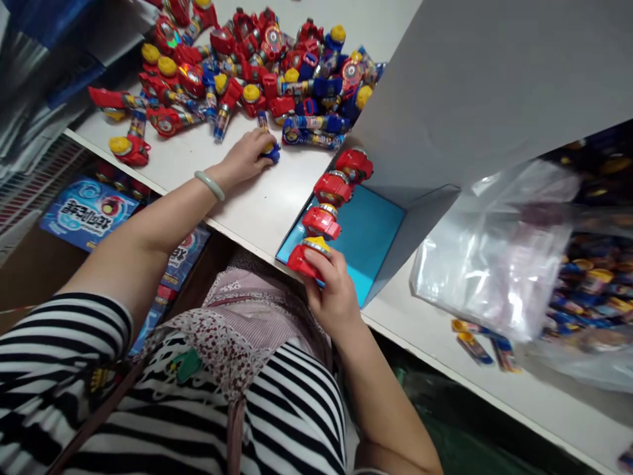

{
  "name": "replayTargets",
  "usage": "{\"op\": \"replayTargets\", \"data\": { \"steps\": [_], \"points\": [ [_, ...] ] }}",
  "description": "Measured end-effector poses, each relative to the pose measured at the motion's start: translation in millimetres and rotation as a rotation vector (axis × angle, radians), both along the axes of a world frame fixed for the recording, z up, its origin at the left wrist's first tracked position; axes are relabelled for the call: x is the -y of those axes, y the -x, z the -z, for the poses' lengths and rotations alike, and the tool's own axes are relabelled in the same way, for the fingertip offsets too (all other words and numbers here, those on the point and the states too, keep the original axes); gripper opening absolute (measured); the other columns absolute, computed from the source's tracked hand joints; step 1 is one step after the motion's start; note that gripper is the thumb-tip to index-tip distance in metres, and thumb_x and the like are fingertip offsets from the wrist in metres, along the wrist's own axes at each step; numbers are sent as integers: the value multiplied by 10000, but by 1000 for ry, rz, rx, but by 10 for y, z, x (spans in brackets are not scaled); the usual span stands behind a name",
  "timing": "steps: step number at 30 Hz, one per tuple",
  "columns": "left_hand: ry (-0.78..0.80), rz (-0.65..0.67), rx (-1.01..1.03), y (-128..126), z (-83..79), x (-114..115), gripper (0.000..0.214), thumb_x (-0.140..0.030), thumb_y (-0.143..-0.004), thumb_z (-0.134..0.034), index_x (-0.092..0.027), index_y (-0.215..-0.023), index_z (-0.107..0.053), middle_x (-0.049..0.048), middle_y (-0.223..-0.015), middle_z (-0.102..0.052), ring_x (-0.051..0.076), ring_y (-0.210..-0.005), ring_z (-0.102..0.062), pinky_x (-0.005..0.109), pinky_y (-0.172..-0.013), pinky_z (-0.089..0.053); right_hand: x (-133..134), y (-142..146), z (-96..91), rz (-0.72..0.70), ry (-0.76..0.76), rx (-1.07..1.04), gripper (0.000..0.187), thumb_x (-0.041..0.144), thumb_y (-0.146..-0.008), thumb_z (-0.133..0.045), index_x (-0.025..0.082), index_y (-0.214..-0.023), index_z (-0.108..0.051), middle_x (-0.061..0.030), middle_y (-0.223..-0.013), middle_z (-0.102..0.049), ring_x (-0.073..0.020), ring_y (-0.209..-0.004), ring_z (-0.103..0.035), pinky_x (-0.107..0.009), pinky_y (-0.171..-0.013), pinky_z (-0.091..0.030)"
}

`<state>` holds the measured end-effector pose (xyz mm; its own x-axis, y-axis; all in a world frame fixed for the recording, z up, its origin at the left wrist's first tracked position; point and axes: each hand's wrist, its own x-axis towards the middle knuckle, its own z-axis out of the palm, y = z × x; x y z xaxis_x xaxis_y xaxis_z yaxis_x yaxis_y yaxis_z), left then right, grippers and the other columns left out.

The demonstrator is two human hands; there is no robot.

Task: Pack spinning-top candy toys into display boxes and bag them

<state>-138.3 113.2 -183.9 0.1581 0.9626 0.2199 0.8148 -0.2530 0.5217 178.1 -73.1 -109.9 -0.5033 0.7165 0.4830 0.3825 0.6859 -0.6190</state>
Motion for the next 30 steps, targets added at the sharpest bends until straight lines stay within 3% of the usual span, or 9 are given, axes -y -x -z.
{"op": "replayTargets", "data": {
  "steps": [3,7,12,15,18,21,24,27,30],
  "points": [
    [-76,-40,204,127,-160,162,429,-398,-921,-591,-236,-1302,-478,56,-1271,-566,196,-1227,-496,423,-1038,-472,39,-55,24,-7,110,45,632,130,-944,-544,399,-1482,-351,-81,-1203,-602,-230,-1060,-643,-419,-838,-598],
    [-189,-52,574,87,-865,493,438,-603,-968,-466,-269,-1250,-472,53,-1064,-596,201,-946,-642,346,-709,-568,-106,-214,-412,50,158,154,641,306,-926,-644,393,-1503,-378,-84,-1310,-593,-277,-1144,-627,-476,-909,-595],
    [-186,324,669,-774,-1994,797,438,-555,-906,-633,-190,-1122,-525,14,-1023,-552,217,-967,-694,310,-686,-576,-638,-97,-1289,85,-124,31,796,411,-866,-725,400,-1535,-294,-27,-1539,-428,-313,-1369,-478,-443,-934,-606],
    [35,463,738,-1215,-2229,767,219,-386,-1007,-525,-204,-1123,-491,4,-993,-587,184,-861,-727,299,-636,-582,-895,-114,-1415,79,-165,70,641,373,-919,-662,344,-1491,-376,-35,-1519,-449,-282,-1361,-495,-416,-994,-580],
    [82,352,778,-1162,-1930,458,252,-353,-1011,-516,-255,-1235,-454,24,-1077,-628,145,-778,-713,300,-622,-585,-1074,-396,-1067,296,-196,-54,529,345,-927,-619,305,-1420,-432,-61,-1386,-531,-266,-1251,-575,-466,-1024,-551],
    [-125,64,628,-781,-1280,-36,346,-373,-883,-696,-202,-1142,-543,45,-1017,-644,201,-942,-685,374,-821,-589,-1263,-679,-493,509,-216,-165,509,347,-894,-612,266,-1367,-442,-97,-1289,-545,-282,-1202,-582,-530,-1033,-521],
    [-170,-139,394,-450,-647,-435,401,-314,-760,-777,-168,-1091,-605,98,-1083,-648,288,-1122,-608,497,-1033,-486,-1417,-731,-84,547,-142,-97,454,331,-876,-595,227,-1304,-486,-127,-1259,-550,-296,-1210,-566,-566,-1077,-472],
    [-123,-142,222,-356,-271,-599,569,-263,-702,-780,-162,-1230,-592,155,-1298,-579,353,-1300,-484,550,-1156,-347,-1463,-659,15,498,-64,35,434,312,-885,-579,228,-1304,-504,-138,-1305,-531,-295,-1256,-539,-560,-1119,-439],
    [-55,-35,171,-424,-115,-615,659,-294,-763,-725,-166,-1375,-515,176,-1389,-520,354,-1330,-453,551,-1167,-325,-1443,-630,-24,461,-72,56,427,311,-901,-559,248,-1319,-504,-131,-1333,-507,-285,-1271,-536,-532,-1106,-463]
  ]
}}
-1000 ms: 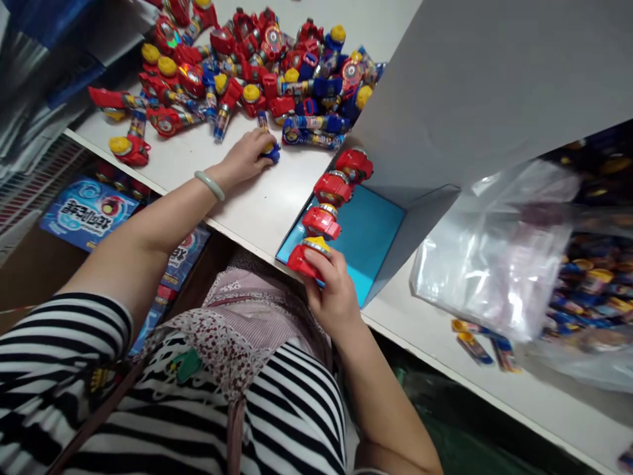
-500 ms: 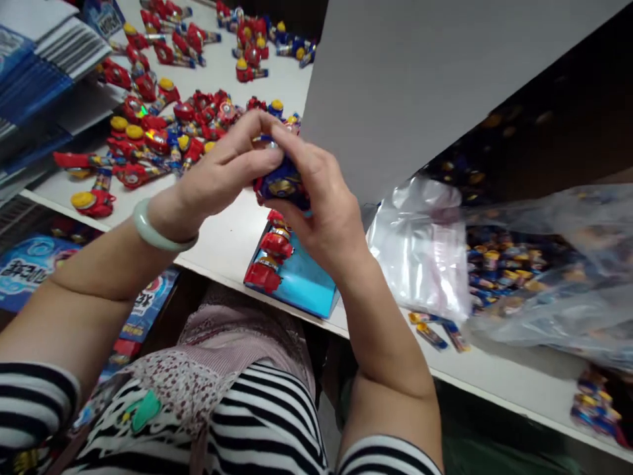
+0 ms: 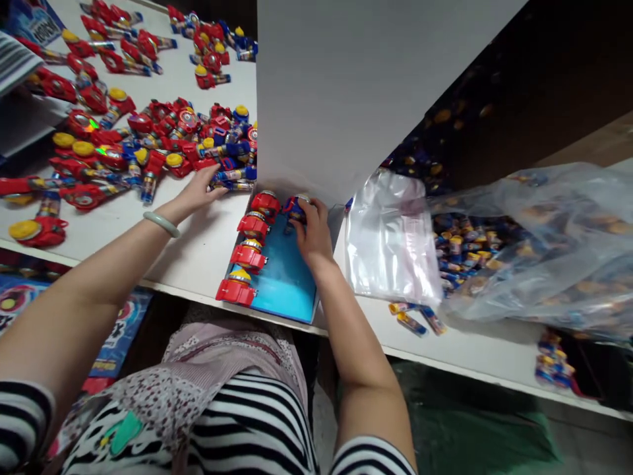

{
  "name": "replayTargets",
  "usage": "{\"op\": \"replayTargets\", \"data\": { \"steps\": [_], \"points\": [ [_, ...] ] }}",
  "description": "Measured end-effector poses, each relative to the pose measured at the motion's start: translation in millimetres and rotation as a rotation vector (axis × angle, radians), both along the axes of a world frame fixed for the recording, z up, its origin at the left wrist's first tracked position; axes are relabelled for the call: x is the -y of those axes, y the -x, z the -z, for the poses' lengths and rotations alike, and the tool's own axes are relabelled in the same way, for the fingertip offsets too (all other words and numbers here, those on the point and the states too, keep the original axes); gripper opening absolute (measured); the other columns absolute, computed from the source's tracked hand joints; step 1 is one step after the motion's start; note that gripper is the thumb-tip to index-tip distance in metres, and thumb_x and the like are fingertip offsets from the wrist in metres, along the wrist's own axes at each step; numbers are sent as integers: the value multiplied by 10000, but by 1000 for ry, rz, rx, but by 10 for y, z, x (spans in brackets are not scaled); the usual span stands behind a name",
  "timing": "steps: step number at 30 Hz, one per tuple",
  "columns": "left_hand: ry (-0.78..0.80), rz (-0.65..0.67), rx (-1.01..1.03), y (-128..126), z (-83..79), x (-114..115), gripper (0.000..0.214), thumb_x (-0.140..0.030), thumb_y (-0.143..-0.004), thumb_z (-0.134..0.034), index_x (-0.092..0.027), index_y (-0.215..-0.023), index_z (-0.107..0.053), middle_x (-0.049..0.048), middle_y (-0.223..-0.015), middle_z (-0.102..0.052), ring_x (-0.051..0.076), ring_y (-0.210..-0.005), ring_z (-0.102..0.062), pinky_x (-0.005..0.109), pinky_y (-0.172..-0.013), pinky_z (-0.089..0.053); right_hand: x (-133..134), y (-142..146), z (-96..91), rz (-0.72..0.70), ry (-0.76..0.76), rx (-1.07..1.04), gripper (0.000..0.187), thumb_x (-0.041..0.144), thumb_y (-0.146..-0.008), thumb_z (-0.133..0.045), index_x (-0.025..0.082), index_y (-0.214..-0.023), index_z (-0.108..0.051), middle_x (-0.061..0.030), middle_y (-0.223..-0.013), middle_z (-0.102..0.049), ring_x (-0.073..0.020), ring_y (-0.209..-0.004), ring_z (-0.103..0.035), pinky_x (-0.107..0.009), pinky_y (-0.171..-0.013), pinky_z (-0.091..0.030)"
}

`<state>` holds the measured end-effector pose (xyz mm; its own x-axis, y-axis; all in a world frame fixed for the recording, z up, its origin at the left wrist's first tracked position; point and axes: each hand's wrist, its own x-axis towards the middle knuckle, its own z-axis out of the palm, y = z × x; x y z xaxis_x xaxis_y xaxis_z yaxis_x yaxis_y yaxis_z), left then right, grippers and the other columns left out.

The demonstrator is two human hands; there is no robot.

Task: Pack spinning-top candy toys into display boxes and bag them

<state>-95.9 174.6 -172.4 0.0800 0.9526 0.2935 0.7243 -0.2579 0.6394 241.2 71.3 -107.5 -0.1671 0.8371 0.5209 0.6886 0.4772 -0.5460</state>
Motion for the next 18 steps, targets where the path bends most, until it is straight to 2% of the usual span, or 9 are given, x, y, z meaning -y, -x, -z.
{"op": "replayTargets", "data": {
  "steps": [4,7,10,15,18],
  "points": [
    [-30,-50,-27,-84,67,3,534,-247,-822,-632,-156,-1340,-542,180,-1302,-568,353,-1265,-486,559,-1130,-351,14,-70,-16,-36,-2,16,427,325,-906,-558,263,-1325,-510,-122,-1350,-490,-275,-1272,-542,-495,-1040,-525],
    [-64,-105,18,-55,56,-25,338,-184,-836,-560,-163,-1168,-615,145,-1185,-616,302,-1167,-549,485,-1086,-411,23,-124,5,-30,-12,17,431,329,-892,-582,255,-1312,-522,-128,-1331,-504,-283,-1253,-554,-510,-1022,-533],
    [-60,-98,74,35,-8,-62,213,-210,-875,-507,-174,-1050,-625,117,-1118,-642,249,-1092,-586,418,-1045,-454,27,-116,65,-102,41,45,434,337,-887,-594,267,-1311,-534,-110,-1328,-522,-275,-1203,-590,-504,-1003,-542],
    [-5,106,-6,73,-143,-78,540,-319,-827,-617,-153,-1332,-522,134,-1375,-566,246,-1271,-521,392,-1125,-397,2,-34,184,-84,99,-22,429,334,-906,-567,217,-1317,-527,-131,-1301,-574,-264,-1227,-591,-498,-1044,-510],
    [25,178,-172,-87,-224,-20,523,-383,-878,-551,-139,-1341,-551,140,-1388,-568,262,-1291,-495,398,-1146,-361,18,-58,142,-93,182,5,495,331,-907,-582,209,-1380,-498,-146,-1330,-585,-272,-1228,-593,-512,-1044,-506]
  ]
}}
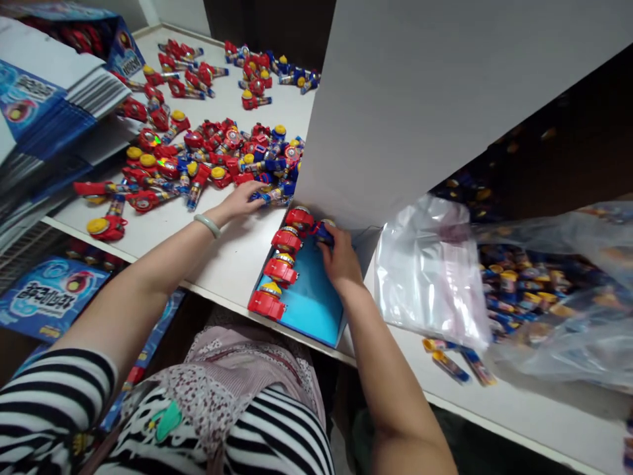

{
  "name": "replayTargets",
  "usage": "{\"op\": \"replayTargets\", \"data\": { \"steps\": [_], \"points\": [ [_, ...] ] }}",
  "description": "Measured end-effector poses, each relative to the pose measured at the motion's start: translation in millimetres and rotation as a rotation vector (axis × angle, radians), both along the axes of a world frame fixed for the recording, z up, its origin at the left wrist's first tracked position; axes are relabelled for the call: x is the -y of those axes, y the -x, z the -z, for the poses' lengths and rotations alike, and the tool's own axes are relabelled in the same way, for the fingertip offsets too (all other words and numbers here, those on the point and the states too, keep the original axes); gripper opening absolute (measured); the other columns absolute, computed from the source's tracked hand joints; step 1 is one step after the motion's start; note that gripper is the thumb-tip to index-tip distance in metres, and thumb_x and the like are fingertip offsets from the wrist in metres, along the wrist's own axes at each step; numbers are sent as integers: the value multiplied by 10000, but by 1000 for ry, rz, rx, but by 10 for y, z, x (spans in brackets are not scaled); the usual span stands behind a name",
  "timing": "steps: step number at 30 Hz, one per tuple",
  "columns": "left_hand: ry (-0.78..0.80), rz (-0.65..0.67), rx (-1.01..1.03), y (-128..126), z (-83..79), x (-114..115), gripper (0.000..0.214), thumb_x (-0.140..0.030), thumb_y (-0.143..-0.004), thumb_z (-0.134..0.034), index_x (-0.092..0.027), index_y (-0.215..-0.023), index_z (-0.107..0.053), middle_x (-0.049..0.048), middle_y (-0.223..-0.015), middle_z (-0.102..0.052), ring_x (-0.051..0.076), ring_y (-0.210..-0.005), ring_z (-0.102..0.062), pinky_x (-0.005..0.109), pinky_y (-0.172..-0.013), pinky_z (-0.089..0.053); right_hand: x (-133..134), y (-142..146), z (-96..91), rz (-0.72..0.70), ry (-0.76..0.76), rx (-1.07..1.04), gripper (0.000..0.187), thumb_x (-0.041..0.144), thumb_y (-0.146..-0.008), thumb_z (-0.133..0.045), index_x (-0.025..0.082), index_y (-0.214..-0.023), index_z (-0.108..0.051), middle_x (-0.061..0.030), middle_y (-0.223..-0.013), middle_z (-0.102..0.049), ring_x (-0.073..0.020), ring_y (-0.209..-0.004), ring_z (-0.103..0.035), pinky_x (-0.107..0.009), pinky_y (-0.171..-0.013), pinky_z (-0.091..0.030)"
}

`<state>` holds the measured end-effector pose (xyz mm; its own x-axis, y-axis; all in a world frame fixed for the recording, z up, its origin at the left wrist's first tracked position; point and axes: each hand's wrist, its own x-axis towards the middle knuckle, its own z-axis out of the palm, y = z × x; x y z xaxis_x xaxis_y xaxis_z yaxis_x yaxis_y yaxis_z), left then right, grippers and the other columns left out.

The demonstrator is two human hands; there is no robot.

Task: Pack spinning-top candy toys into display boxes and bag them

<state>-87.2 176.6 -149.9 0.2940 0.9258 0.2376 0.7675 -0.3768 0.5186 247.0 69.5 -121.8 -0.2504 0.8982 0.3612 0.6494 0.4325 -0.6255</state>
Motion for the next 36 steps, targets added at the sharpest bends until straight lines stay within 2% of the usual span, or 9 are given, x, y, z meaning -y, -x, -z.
{"op": "replayTargets", "data": {
  "steps": [6,11,15,19,25,28,30,33,36],
  "points": [
    [55,-226,-320,-506,-136,138,414,-339,-902,-477,-133,-1206,-668,179,-1279,-633,380,-1301,-443,564,-1149,-270,142,-127,-236,35,-2,27,534,409,-894,-621,251,-1397,-531,-126,-1297,-613,-282,-1189,-606,-514,-978,-551],
    [172,-297,-221,-744,-266,-18,414,-370,-928,-495,-66,-1119,-700,249,-1303,-609,420,-1300,-464,593,-1155,-238,284,9,-414,181,-148,-163,392,405,-920,-602,245,-1278,-611,-109,-1255,-655,-248,-1098,-663,-472,-933,-584],
    [220,-324,-110,-541,-412,0,345,-360,-947,-503,-79,-1046,-677,246,-1118,-685,374,-1108,-624,497,-976,-454,360,114,-602,116,-187,-184,300,370,-922,-615,233,-1184,-663,-101,-1168,-706,-244,-1030,-693,-480,-940,-578],
    [120,-324,42,-152,-483,420,276,-359,-1008,-404,-172,-1127,-569,138,-1082,-691,238,-988,-666,347,-859,-516,271,277,-718,52,-94,-331,314,398,-926,-616,227,-1189,-642,-109,-1146,-713,-230,-981,-714,-437,-864,-611],
    [-504,25,443,-353,-658,1128,238,-316,-937,-571,-218,-1143,-505,59,-997,-632,180,-885,-629,319,-786,-525,26,726,-944,-137,-72,-412,782,511,-892,-626,285,-1541,-252,-144,-1432,-540,-235,-1144,-663,-387,-872,-620],
    [-531,330,431,-602,-856,1283,313,-294,-915,-621,-226,-1201,-514,73,-1029,-624,187,-908,-621,324,-786,-528,80,531,-1146,-121,-194,-277,614,496,-928,-573,279,-1474,-393,-95,-1424,-541,-244,-1233,-601,-422,-1019,-548],
    [-446,388,441,-609,-919,1261,366,-324,-899,-648,-231,-1229,-520,79,-1063,-621,192,-926,-619,333,-815,-533,192,199,-1245,-43,-295,-174,544,469,-942,-554,284,-1442,-445,-76,-1426,-531,-264,-1292,-551,-467,-1095,-480],
    [-328,81,437,-368,-766,1039,375,-385,-887,-637,-212,-1203,-534,79,-1089,-608,199,-947,-615,356,-882,-527,359,-360,-1195,102,-421,-3,545,415,-935,-566,296,-1451,-434,-85,-1417,-525,-291,-1335,-500,-518,-1136,-412],
    [-118,-206,185,-59,-397,763,453,-443,-838,-634,-180,-1197,-555,114,-1172,-593,277,-1125,-561,445,-1041,-449,379,-661,-878,113,-370,165,500,360,-935,-549,257,-1417,-464,-126,-1401,-536,-299,-1326,-500,-512,-1117,-411]
  ]
}}
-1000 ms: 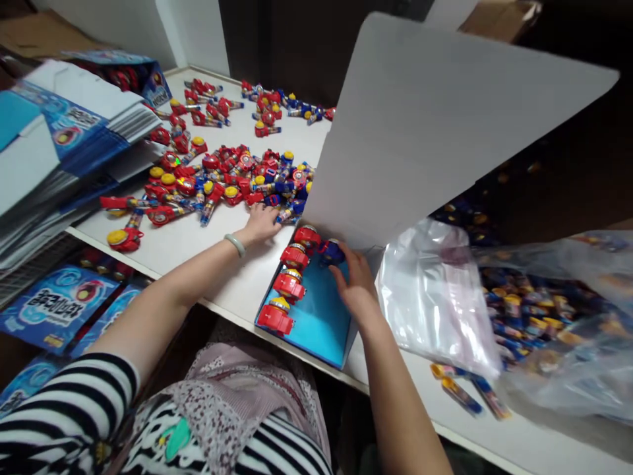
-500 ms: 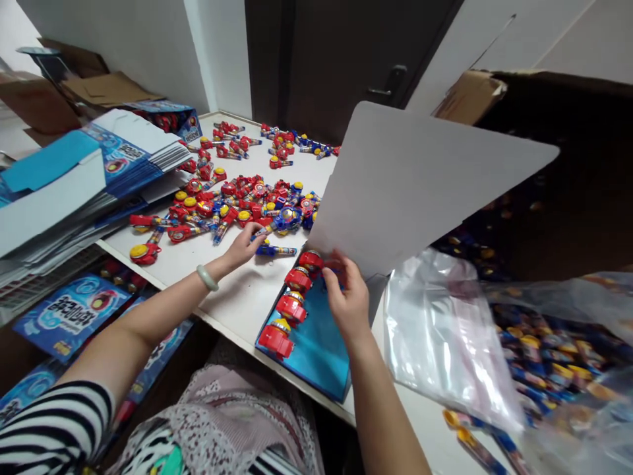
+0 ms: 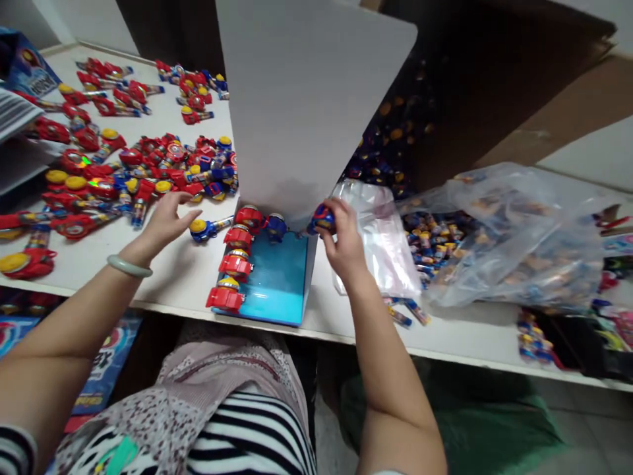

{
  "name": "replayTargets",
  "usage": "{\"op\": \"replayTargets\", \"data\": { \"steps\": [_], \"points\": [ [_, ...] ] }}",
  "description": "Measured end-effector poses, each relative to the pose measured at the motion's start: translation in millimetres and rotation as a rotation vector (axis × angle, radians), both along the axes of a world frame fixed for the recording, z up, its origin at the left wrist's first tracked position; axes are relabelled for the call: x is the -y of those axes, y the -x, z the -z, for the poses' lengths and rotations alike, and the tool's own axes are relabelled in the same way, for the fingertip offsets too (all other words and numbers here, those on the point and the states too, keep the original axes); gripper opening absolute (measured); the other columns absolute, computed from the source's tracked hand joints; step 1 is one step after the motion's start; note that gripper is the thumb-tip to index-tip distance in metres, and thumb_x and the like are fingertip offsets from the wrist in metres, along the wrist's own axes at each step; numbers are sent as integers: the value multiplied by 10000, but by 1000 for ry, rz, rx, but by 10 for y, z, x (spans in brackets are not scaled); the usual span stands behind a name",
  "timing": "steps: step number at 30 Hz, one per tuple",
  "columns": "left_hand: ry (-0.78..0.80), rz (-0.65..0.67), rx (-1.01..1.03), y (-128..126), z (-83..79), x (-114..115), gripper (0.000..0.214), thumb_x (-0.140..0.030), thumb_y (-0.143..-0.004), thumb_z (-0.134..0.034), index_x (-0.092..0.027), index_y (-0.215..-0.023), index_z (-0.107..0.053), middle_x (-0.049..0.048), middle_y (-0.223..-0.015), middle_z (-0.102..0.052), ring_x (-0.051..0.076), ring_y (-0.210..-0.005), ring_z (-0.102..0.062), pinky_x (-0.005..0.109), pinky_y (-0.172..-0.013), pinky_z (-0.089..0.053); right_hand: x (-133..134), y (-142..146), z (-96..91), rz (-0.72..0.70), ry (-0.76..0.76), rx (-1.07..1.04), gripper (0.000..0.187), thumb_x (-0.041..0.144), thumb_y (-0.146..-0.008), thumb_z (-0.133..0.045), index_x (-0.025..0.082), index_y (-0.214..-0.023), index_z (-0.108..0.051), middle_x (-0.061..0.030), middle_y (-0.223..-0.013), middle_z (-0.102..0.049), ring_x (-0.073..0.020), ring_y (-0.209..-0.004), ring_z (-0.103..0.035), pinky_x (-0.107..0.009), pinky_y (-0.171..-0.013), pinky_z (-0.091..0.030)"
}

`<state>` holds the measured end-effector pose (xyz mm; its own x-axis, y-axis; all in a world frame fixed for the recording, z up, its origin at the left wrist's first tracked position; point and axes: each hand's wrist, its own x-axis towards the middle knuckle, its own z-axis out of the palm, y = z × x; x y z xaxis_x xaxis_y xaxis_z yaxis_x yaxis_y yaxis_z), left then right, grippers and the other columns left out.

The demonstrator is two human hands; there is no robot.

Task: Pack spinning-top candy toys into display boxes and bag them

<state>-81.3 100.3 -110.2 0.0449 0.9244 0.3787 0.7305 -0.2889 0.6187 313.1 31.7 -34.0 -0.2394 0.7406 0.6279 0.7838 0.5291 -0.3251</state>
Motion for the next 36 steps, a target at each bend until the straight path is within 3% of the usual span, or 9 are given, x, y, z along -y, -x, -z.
{"op": "replayTargets", "data": {
  "steps": [3,6,9,14,18,23,29,32,36],
  "points": [
    [296,60,-220,140,341,-121,690,-484,-716,-716,-149,-1291,-534,161,-1316,-538,361,-1289,-461,489,-1123,-368,-98,22,340,20,130,132,453,327,-950,-498,202,-1386,-489,-168,-1422,-527,-312,-1344,-483,-516,-1105,-381],
    [387,129,-235,128,507,-68,669,-446,-726,-689,-147,-1303,-534,159,-1277,-554,339,-1222,-520,444,-1064,-424,-174,95,450,29,191,249,452,308,-969,-448,177,-1401,-476,-188,-1438,-516,-309,-1350,-474,-496,-1088,-355],
    [364,65,-156,133,528,35,593,-423,-736,-668,-174,-1258,-536,118,-1166,-588,292,-1098,-570,401,-975,-471,-193,52,372,-24,227,354,471,306,-980,-440,171,-1431,-450,-192,-1437,-515,-306,-1336,-482,-467,-1058,-356],
    [300,-171,201,354,479,80,661,-434,-631,-797,-200,-1179,-510,20,-988,-593,198,-886,-575,306,-802,-467,-238,-41,229,-66,263,431,482,299,-980,-458,183,-1448,-434,-191,-1437,-517,-311,-1303,-508,-458,-1021,-356],
    [80,-158,422,548,393,46,609,-348,-543,-849,-185,-1067,-585,-5,-959,-608,161,-877,-538,271,-818,-434,-273,6,147,-74,262,473,465,298,-989,-455,186,-1440,-448,-191,-1438,-525,-307,-1287,-526,-445,-995,-360],
    [-132,-172,591,623,140,137,570,-334,-540,-823,-191,-1064,-648,-12,-980,-642,158,-895,-560,273,-842,-447,-257,127,171,-162,259,567,478,294,-997,-451,186,-1462,-450,-200,-1446,-524,-308,-1268,-544,-458,-995,-372],
    [-435,-15,881,402,-426,284,528,-431,-587,-778,-176,-1032,-651,18,-990,-630,159,-896,-566,289,-858,-488,-231,204,286,38,340,563,506,315,-969,-488,200,-1461,-472,-175,-1458,-530,-371,-1310,-481,-579,-1059,-329],
    [-403,132,809,-3,-776,382,548,-529,-650,-777,-205,-1065,-624,24,-1003,-601,165,-905,-581,311,-876,-504,-78,402,-39,24,221,455,609,457,-937,-548,254,-1497,-423,-149,-1502,-477,-410,-1360,-403,-635,-1069,-340],
    [-297,372,430,-784,-1110,586,523,-549,-788,-744,-247,-1164,-543,29,-1101,-569,207,-1030,-594,406,-970,-492,205,831,-546,-211,78,186,701,519,-923,-569,326,-1543,-305,-98,-1471,-450,-316,-1288,-495,-500,-1004,-509]
  ]
}}
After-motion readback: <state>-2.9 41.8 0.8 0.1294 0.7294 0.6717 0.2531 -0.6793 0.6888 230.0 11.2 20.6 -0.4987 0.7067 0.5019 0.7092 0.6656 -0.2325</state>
